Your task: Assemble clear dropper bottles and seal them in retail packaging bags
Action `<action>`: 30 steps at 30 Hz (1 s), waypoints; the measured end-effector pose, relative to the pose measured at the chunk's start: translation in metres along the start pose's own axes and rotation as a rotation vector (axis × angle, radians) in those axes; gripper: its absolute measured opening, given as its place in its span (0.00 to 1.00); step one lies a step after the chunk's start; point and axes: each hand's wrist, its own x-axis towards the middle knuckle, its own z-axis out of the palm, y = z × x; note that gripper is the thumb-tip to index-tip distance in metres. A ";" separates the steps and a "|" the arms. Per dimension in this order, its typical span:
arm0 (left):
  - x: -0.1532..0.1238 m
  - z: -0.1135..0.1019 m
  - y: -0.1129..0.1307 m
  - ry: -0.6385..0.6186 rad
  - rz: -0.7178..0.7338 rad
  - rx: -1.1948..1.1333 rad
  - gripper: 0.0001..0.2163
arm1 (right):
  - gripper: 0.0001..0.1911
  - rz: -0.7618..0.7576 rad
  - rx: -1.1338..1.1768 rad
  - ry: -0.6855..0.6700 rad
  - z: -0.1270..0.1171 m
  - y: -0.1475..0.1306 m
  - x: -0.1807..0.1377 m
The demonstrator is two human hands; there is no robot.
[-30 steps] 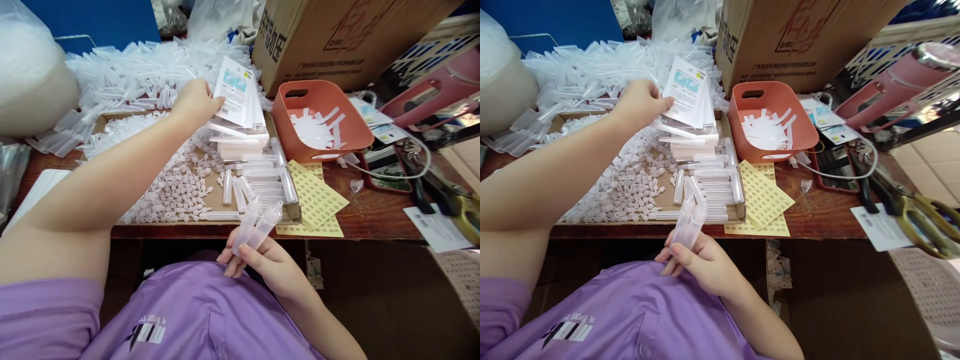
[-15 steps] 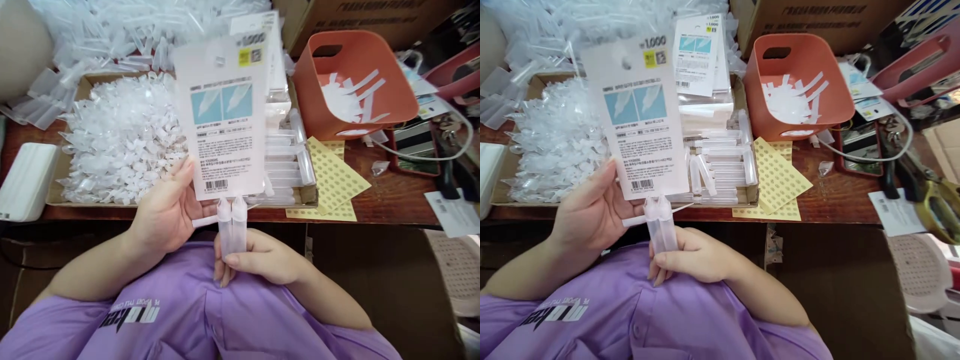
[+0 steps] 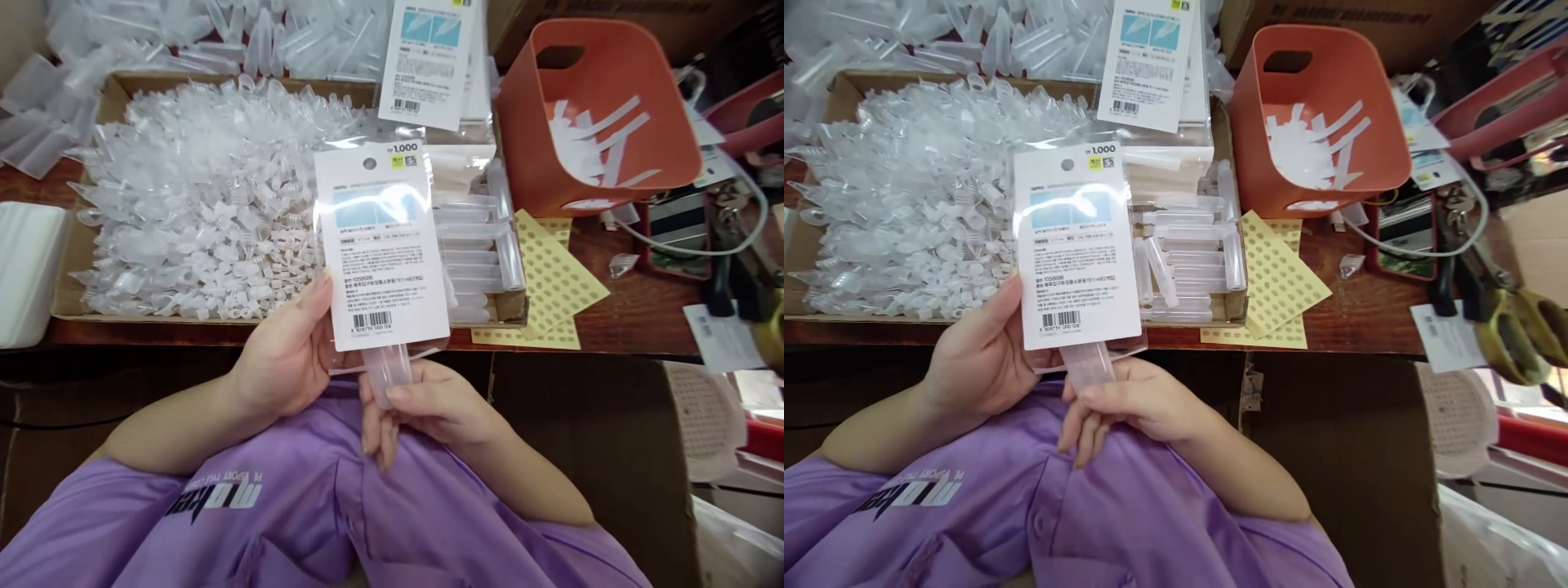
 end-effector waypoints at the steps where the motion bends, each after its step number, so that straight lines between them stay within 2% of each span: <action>1: -0.001 -0.001 -0.002 -0.004 0.027 0.027 0.13 | 0.20 -0.015 0.020 0.037 0.002 -0.001 0.001; 4: -0.003 -0.004 -0.007 -0.029 0.063 0.089 0.06 | 0.20 -0.032 0.063 0.132 0.009 0.000 0.007; 8: -0.005 -0.008 -0.007 -0.044 -0.016 0.172 0.11 | 0.25 -0.035 -0.072 0.183 0.013 -0.002 0.009; 10: -0.005 -0.009 -0.005 -0.024 -0.075 0.198 0.14 | 0.33 -0.053 -0.303 0.215 0.011 -0.007 0.000; 12: -0.004 -0.010 -0.002 0.019 -0.089 0.166 0.16 | 0.38 -0.061 -0.650 0.305 0.010 -0.012 -0.018; 13: -0.004 -0.011 0.000 0.040 -0.081 0.134 0.15 | 0.36 -0.066 -0.851 0.384 0.010 -0.015 -0.029; 14: -0.004 -0.011 0.001 0.057 -0.076 0.101 0.15 | 0.28 -0.082 -1.046 0.489 0.010 -0.017 -0.039; 15: -0.003 -0.012 0.002 0.065 -0.081 0.074 0.15 | 0.18 -0.158 -1.218 0.610 0.011 -0.019 -0.049; 16: -0.003 -0.013 0.003 0.060 -0.092 0.055 0.15 | 0.09 -0.316 -1.369 0.752 0.011 -0.021 -0.056; 17: -0.004 -0.013 0.003 0.045 -0.110 0.046 0.15 | 0.04 -0.516 -1.507 0.875 0.012 -0.023 -0.061; 18: -0.004 -0.014 0.003 0.027 -0.128 0.044 0.15 | 0.04 -0.716 -1.642 0.936 0.012 -0.024 -0.062; 19: -0.004 -0.014 0.003 0.010 -0.145 0.048 0.16 | 0.09 -0.877 -1.772 0.934 0.012 -0.026 -0.061; 20: -0.005 -0.014 0.002 -0.008 -0.159 0.054 0.16 | 0.16 -0.962 -1.900 0.864 0.012 -0.028 -0.057; 22: -0.006 -0.015 0.000 -0.058 -0.182 0.058 0.20 | 0.25 -0.953 -2.083 0.618 0.011 -0.032 -0.046; 24: -0.007 -0.016 -0.002 -0.123 -0.198 0.054 0.25 | 0.27 -0.915 -2.118 0.492 0.010 -0.035 -0.034; 27: -0.009 -0.017 -0.004 -0.185 -0.173 0.042 0.29 | 0.24 -0.938 -2.065 0.467 0.009 -0.035 -0.024; 30: -0.009 -0.019 -0.006 -0.205 -0.126 0.070 0.27 | 0.22 -0.974 -2.014 0.508 0.009 -0.029 -0.021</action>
